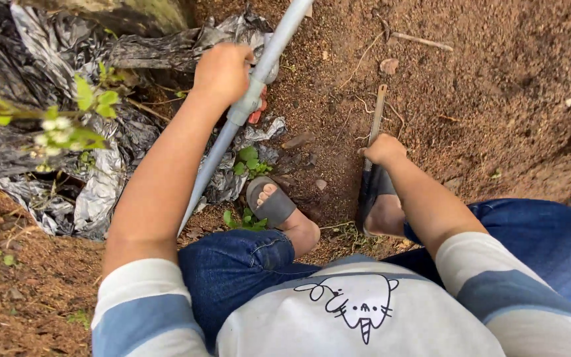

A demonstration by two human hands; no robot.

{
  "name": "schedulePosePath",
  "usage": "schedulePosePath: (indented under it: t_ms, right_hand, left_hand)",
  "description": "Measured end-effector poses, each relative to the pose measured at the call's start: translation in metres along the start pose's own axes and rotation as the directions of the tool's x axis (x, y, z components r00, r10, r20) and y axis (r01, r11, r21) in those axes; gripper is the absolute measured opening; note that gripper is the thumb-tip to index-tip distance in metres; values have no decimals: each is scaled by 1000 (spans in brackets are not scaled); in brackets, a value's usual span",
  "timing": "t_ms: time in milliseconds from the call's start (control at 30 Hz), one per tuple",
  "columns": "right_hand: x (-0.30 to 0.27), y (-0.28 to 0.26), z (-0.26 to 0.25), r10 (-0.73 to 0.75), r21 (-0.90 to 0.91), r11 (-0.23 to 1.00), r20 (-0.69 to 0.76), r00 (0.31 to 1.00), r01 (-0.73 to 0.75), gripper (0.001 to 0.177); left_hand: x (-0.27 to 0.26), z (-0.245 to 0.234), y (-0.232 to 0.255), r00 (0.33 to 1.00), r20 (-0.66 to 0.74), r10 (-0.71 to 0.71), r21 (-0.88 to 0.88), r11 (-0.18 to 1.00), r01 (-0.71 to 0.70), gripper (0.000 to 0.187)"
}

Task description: The person assembles a gray PVC pipe structure by connecting an elbow joint to a vertical pipe near a tree stump. They then retrieve a long metal rod and insert it into the pipe assembly to extend its length.

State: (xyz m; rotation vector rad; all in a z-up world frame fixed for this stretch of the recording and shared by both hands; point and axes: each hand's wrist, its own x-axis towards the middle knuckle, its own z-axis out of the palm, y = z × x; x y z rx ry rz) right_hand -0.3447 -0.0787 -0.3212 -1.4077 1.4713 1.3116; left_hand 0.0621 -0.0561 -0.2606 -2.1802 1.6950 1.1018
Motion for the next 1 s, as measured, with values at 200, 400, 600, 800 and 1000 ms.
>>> schedulePosePath:
  t_ms: [200, 400, 600, 800, 1000]
  right_hand:
    - [-3, 36, 16, 111, 110, 988, -9, 994, -109, 47]
    - [10, 50, 40, 120, 263, 956, 49, 992, -129, 43]
    - [29, 39, 66, 118, 262, 957, 47, 992, -126, 46]
    - [15, 29, 66, 153, 430, 884, 100, 983, -181, 26]
    - [41, 40, 89, -111, 616, 774, -93, 989, 145, 37]
  left_hand:
    - [46, 2, -10, 996, 73, -57, 119, 992, 48, 34]
    - [39, 28, -43, 989, 93, 118, 604, 783, -150, 29]
    - [35, 36, -42, 953, 122, 277, 696, 660, -282, 32]
    - [53, 43, -42, 951, 175, 256, 745, 597, -298, 34]
    - [61, 32, -37, 961, 183, 207, 721, 636, -274, 31]
